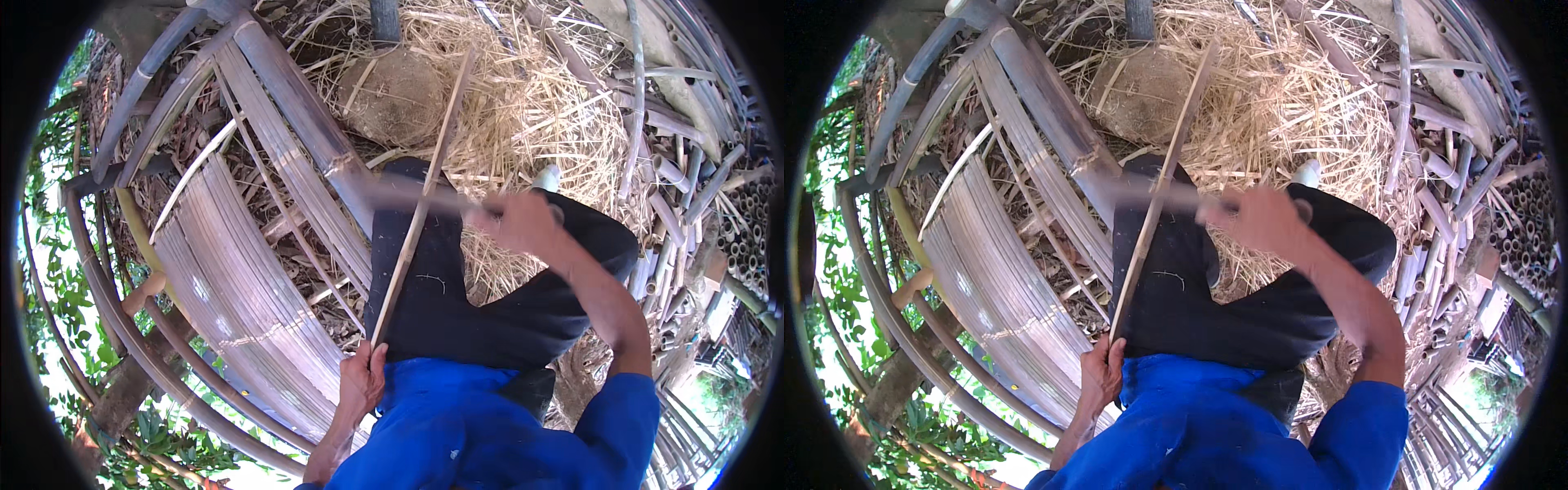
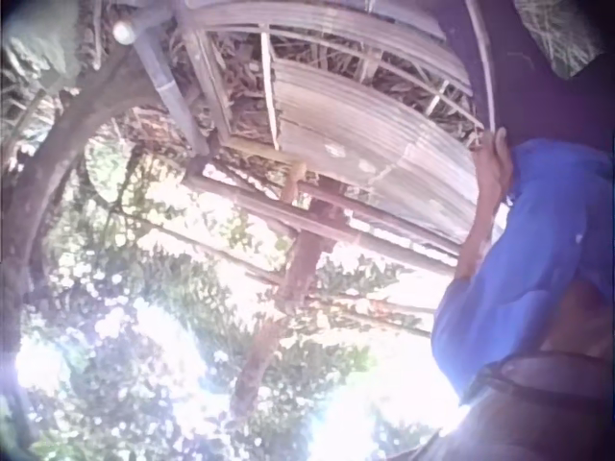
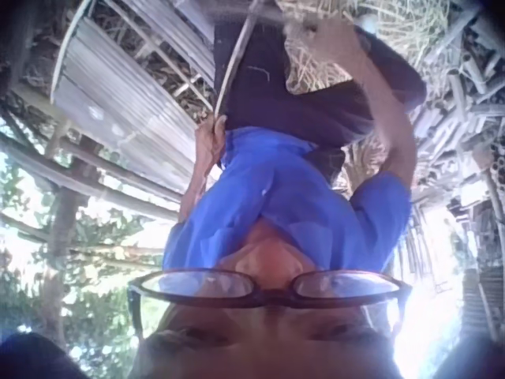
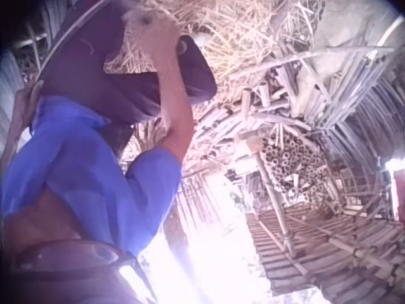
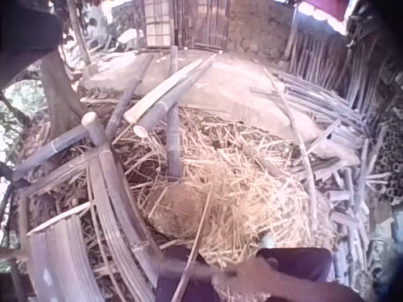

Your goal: The person shaves a thin bamboo strip using a blade, smoothing its surface and edges while sitting outdoors.

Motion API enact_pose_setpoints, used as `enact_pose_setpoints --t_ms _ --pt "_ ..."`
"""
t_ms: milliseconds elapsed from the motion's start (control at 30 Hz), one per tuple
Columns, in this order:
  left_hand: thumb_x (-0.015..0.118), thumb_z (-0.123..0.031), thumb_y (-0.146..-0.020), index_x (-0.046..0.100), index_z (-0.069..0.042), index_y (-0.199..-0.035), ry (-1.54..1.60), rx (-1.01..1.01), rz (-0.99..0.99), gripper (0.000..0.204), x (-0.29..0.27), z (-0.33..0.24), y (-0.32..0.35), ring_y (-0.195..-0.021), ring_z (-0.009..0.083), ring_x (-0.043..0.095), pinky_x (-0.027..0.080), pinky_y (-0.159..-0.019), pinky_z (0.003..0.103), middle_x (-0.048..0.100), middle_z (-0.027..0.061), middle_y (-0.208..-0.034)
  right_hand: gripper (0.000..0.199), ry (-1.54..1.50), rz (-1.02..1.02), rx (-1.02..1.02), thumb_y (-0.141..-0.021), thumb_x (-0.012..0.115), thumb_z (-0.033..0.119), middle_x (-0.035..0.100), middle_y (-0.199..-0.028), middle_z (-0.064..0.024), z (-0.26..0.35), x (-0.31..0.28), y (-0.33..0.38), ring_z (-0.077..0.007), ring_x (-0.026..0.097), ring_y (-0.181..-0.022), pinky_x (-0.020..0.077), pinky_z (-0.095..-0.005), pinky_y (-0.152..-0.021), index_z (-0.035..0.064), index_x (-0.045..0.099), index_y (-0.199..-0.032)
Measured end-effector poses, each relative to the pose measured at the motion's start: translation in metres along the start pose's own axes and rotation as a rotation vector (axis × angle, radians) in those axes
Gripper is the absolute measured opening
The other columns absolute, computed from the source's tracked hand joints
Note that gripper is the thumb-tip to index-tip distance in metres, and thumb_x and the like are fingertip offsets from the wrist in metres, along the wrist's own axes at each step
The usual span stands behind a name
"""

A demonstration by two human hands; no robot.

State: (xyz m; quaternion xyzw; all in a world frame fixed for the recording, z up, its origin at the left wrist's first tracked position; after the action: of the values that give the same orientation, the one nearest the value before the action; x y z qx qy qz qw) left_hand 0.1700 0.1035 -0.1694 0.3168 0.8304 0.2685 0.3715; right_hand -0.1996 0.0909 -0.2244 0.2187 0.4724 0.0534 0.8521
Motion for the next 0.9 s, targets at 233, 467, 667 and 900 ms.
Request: enact_pose_setpoints --t_ms 233,467,667,900 --pt "0.06 -0.022 -0.103 0.061 -0.003 -0.095 0.005 0.021 -0.015 0.021 -0.002 0.018 0.013 -0.046 0.0261 0.059 0.041 -0.045 0.039 0.055 0.0152 -0.056 0.065 0.053 0.037 -0.014 -0.092 0.058 0.067 0.063 -0.061 -0.0189 -0.014 -0.01 -0.009 -0.0392 0.069 -0.064 0.0548 -0.0512 -0.064 0.0039 0.071 -0.085" --pt "0.06 -0.021 -0.104 0.062 -0.002 -0.092 0.014 0.033 0.023 0.022 -0.006 0.032 0.019 -0.044 0.0213 0.055 0.041 -0.045 0.038 0.053 0.0131 -0.054 0.076 0.036 -0.132 0.469 -0.093 0.048 0.076 0.071 -0.075 -0.0141 -0.106 -0.068 -0.073 -0.0295 0.071 -0.072 0.0556 -0.0461 -0.07 0.0053 0.074 -0.099" --pt "0.058 -0.023 -0.105 0.061 -0.002 -0.093 0.029 -0.037 0.065 0.024 -0.008 0.026 0.015 -0.045 0.0272 0.057 0.04 -0.046 0.041 0.054 0.0149 -0.056 0.069 0.02 0.031 0.283 -0.092 0.052 0.074 0.07 -0.072 -0.0166 -0.022 -0.033 -0.03 -0.0369 0.073 -0.074 0.0568 -0.0504 -0.069 0.0089 0.074 -0.099" --pt "0.057 -0.023 -0.105 0.059 -0.003 -0.094 0.065 -0.032 0.034 0.023 -0.003 0.008 0.003 -0.047 0.0348 0.057 0.04 -0.046 0.043 0.053 0.0163 -0.056 0.065 -0.02 0.044 -0.185 -0.085 0.065 0.071 0.06 -0.054 -0.0164 0.025 0.024 0.034 -0.0364 0.066 -0.052 0.0534 -0.0474 -0.05 0.0062 0.064 -0.076"
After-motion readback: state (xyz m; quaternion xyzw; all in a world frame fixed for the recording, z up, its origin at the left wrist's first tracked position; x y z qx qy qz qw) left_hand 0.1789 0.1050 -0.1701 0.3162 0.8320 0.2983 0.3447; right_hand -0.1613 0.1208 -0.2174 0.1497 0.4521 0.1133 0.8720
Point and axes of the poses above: each hand's wrist, its own y-axis away from the middle knuckle, its own x-axis out of the palm, z = x × y, the point moved 1 cm from there along -y, towards the middle knuckle
